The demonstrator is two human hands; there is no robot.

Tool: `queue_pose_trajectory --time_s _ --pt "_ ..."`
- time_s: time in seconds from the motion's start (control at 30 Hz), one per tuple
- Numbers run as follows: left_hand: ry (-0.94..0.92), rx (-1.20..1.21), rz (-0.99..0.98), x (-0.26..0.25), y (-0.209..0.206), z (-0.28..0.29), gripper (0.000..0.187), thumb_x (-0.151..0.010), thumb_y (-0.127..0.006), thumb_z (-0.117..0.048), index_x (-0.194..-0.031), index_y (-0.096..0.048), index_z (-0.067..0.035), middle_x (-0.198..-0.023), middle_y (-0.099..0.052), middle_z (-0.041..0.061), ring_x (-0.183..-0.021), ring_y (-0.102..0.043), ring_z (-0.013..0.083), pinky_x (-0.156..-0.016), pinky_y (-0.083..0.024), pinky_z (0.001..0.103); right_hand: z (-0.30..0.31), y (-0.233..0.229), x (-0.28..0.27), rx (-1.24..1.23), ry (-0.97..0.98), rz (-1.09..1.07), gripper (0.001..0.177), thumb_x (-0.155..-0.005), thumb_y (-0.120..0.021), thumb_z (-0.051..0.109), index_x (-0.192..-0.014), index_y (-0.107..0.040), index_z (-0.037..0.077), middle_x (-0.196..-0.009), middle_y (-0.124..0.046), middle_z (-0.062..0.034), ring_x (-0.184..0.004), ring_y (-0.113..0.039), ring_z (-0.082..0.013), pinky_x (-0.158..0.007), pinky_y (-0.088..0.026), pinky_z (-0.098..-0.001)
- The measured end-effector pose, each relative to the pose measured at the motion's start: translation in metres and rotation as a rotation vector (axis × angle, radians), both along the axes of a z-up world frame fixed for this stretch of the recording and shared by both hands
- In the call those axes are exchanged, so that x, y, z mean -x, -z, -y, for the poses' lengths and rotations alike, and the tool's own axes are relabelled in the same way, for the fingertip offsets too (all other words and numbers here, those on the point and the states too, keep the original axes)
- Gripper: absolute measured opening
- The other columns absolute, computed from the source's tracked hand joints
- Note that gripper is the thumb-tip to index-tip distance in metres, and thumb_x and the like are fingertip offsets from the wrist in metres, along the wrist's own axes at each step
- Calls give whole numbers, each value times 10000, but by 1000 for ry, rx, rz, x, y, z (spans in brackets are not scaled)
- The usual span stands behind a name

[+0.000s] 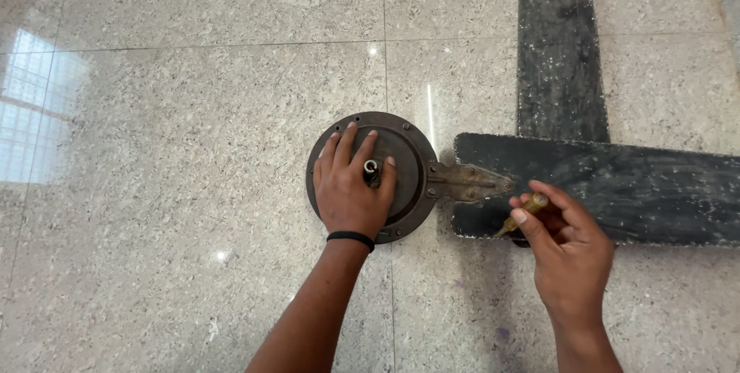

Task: The person uses a screwdriver to remove screws from the fan blades and detaches them from the central hub. The blades are placed on the floor as they are removed.

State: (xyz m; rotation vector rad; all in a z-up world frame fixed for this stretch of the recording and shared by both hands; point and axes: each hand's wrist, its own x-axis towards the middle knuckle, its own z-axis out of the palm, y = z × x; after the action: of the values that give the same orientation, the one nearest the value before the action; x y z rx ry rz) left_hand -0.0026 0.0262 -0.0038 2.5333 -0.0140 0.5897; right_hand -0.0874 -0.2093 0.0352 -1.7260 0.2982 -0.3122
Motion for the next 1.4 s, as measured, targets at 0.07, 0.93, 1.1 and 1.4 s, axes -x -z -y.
queue_pose_trajectory --time_s 0.07,0.93,1.1,1.4 --pt "4 0 4 0 0 0 395 -884 -721 -321 -1234 -754 -140 -1455 -607 129 -1379 -513 371 -1125 -385 505 -5 -2 1 7 12 51 353 -943 -683 -65 -1293 -649 -32 -1147 -719 -142 -1086 -721 -214 -947 -627 -298" --pt "-13 -5 -56 0 -2 2 405 -899 -679 -345 -1261 -740 -173 -1477 -585 126 -1398 -492 362 -1149 -361 516 -25 -24 -23 706 -245 7 171 -959 -717 113 -1074 -626 24 -1012 -782 -104 -774 -762 -138 -556 -634 -257" --pt "-16 -7 -49 -1 -2 2 404 -890 -684 -348 -1251 -743 -175 -1473 -586 125 -1394 -489 367 -1150 -354 522 -27 -77 -41 1120 -445 -692 349 -943 -738 358 -1257 -743 205 -768 -800 -27 -490 -706 -173 -529 -580 -344" --pt "-8 -36 -48 -3 4 0 406 -903 -688 -362 -1263 -738 -182 -1478 -574 139 -1394 -478 383 -1147 -345 540 -56 -110 -66 1233 -638 -728 296 -935 -725 436 -1099 -802 202 -685 -765 -101 -552 -722 -252 -675 -594 -401"
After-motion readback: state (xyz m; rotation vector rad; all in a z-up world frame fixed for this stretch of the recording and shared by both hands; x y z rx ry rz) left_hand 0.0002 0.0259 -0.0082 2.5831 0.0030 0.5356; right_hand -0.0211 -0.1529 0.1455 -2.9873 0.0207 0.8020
